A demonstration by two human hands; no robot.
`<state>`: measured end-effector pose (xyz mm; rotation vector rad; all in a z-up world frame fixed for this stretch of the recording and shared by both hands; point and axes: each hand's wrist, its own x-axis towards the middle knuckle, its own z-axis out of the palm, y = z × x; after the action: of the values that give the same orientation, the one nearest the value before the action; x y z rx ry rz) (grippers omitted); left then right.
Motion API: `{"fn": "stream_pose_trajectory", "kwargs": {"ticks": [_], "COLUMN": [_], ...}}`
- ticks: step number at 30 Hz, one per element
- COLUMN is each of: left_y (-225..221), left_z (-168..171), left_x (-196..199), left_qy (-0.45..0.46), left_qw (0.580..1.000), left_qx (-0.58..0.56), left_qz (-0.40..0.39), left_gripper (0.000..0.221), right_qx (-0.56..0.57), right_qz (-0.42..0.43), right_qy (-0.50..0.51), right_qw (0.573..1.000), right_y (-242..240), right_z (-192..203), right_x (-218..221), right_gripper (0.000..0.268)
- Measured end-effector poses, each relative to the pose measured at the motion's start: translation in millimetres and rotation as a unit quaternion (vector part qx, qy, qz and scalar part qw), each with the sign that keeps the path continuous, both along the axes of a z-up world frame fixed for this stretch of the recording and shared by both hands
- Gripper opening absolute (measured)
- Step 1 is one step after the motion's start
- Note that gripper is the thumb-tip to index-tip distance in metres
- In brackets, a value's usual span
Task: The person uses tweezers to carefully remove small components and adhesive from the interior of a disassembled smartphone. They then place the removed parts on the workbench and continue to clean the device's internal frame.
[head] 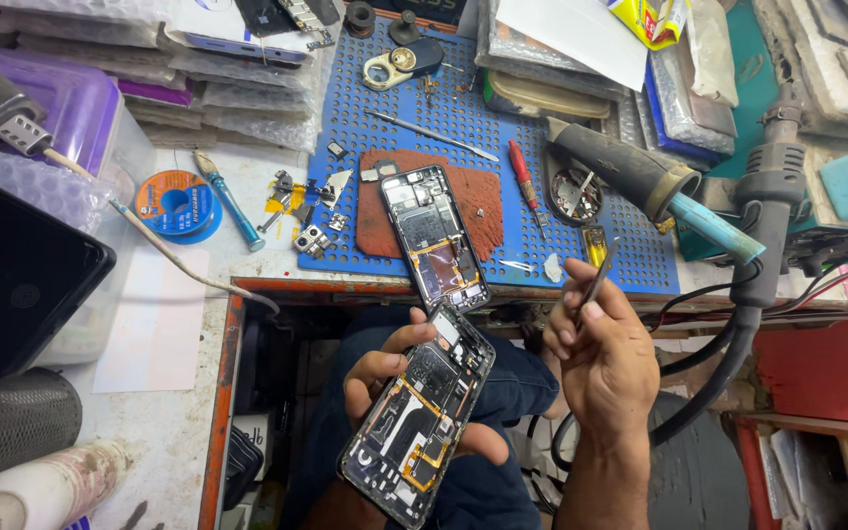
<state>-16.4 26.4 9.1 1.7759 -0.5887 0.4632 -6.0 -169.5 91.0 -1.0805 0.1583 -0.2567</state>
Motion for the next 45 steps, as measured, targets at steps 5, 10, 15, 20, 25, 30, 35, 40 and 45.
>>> {"fn": "stream_pose_trajectory", "kwargs": {"ticks": [5, 10, 15, 20, 25, 30, 35, 40, 45], "left_y": [-22, -29, -27, -31, -30, -30, -29, -34, -37], "left_z": [-3, -6, -2, -1, 1, 3, 2, -2, -5], "left_x": [9, 4, 1, 3, 3, 7, 6, 10, 8], "left_qy": [-0.135, -0.136, -0.150, -0.167, -0.167, -0.185, -0.169, -0.183, -0.172], "left_qw": [0.975, 0.971, 0.971, 0.967, 0.969, 0.965, 0.966, 0.957, 0.954], "left_qx": [-0.156, -0.180, -0.180, -0.182, -0.177, -0.184, -0.194, -0.224, -0.245], "left_qz": [0.085, 0.074, 0.049, 0.065, 0.040, 0.030, 0.016, 0.010, -0.002], "left_gripper": [0.121, 0.117, 0.114, 0.111, 0.109, 0.113, 0.115, 0.111, 0.104], "right_qx": [0.096, 0.077, 0.113, -0.333, -0.453, -0.460, -0.449, -0.454, -0.464], "right_qz": [-0.040, -0.092, 0.090, 0.102, 0.077, 0.048, 0.044, 0.044, 0.039], "right_qy": [-0.067, -0.051, -0.088, 0.049, 0.061, 0.018, 0.030, 0.029, 0.024], "right_qw": [0.992, 0.991, 0.986, 0.936, 0.886, 0.887, 0.892, 0.890, 0.884], "right_y": [5, 9, -2, 12, 32, 37, 38, 38, 40], "right_z": [-6, -15, -19, -6, 14, 17, 11, 11, 13], "right_x": [-10, -19, -20, -17, -4, 0, -1, -2, -3], "right_gripper": [0.027, 0.022, 0.008, 0.044, 0.030, 0.017, 0.015, 0.015, 0.015]}}
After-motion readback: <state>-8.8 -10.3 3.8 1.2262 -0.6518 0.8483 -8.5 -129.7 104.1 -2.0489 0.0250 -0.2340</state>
